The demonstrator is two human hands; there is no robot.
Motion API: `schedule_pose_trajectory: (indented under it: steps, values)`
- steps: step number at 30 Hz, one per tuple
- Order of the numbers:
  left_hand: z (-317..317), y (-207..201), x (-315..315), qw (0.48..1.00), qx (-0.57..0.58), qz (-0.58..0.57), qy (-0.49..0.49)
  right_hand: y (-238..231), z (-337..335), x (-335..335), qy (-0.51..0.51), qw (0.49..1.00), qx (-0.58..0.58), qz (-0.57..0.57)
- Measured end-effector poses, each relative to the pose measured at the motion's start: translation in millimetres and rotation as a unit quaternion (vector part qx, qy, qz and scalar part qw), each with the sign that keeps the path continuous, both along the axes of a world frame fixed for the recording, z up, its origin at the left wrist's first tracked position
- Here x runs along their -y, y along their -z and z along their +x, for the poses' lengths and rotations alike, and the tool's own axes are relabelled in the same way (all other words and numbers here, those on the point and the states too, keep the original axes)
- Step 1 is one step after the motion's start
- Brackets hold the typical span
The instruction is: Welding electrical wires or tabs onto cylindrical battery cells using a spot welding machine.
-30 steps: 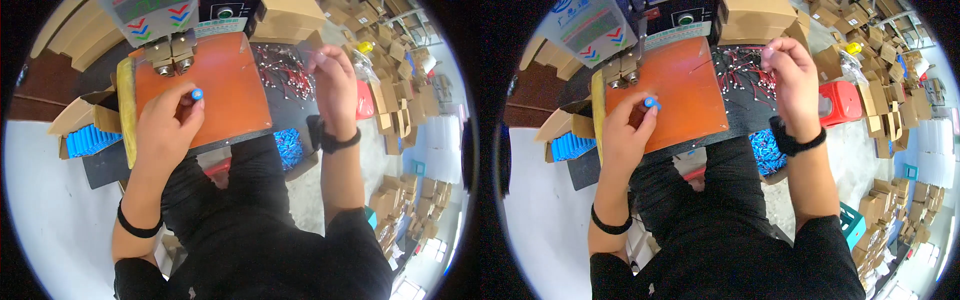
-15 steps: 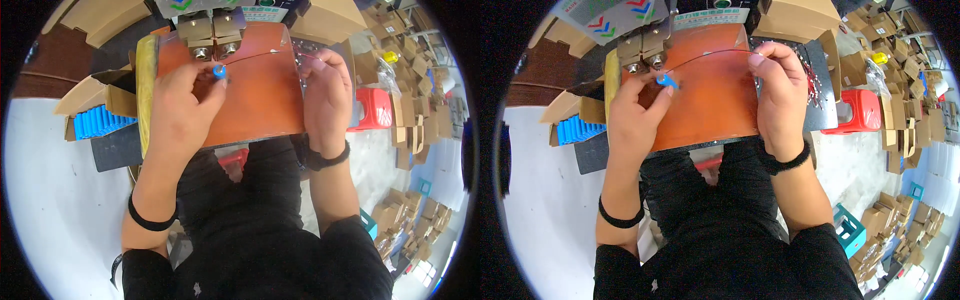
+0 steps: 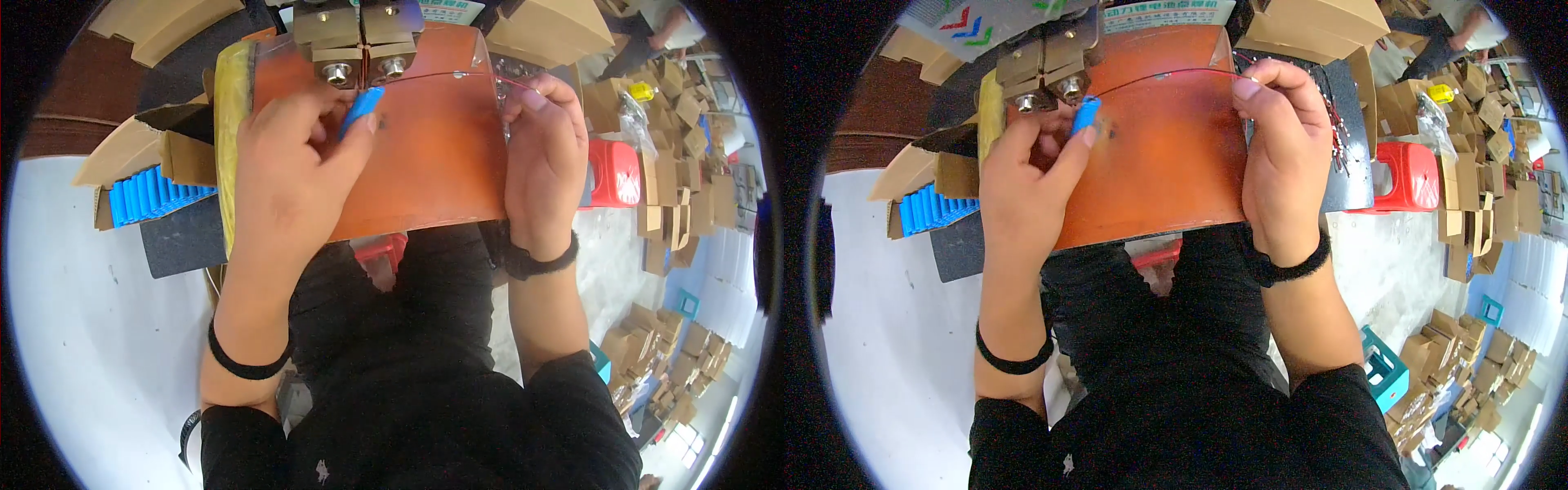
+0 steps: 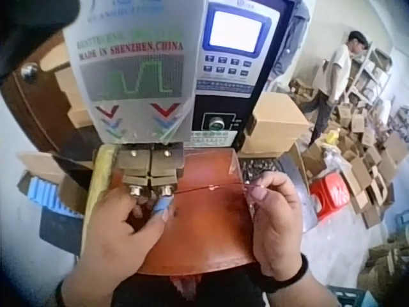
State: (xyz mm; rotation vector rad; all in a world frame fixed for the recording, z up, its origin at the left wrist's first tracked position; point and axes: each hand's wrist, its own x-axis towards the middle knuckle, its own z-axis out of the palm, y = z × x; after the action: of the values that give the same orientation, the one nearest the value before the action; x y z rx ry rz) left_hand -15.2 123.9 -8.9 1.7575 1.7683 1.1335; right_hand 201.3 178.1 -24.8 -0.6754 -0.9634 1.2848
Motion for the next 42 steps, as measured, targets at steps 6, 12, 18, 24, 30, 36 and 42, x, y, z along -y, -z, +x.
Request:
schedule_pose_trajectory:
  steps: [6,12,18,24,30,36,42]
  values:
    - [-7.5,-11.8,23.5,0.998,0.038,-0.037,-0.012,1.8,0.5,3.3,0.020,1.000,0.001,0.001]
    - [-1.8,-8.3,-1.0,0.997,0.060,-0.054,0.018,1.2,-0.4,5.8,0.021,1.000,-0.003,0.014]
    - [-0.9,-2.5,-5.5,0.999,0.034,-0.013,0.016,1.1,-0.7,3.9,0.028,0.999,-0.018,0.021]
    - [-1.6,-2.5,-7.9,0.999,0.028,-0.023,0.012,0.8,-1.5,1.6,0.030,0.999,0.005,0.018]
    - [-2.2,-8.1,-7.9,0.999,0.028,-0.043,0.009,-1.2,-0.1,4.0,0.028,0.998,0.049,0.018]
    - [-3.4,-1.3,-8.9,0.999,0.038,-0.034,0.011,3.6,0.8,4.3,0.023,0.998,0.050,0.022]
    - [-4.9,-0.1,-9.0,0.999,0.025,-0.001,0.023,3.7,1.3,2.0,0.035,0.999,0.028,0.017]
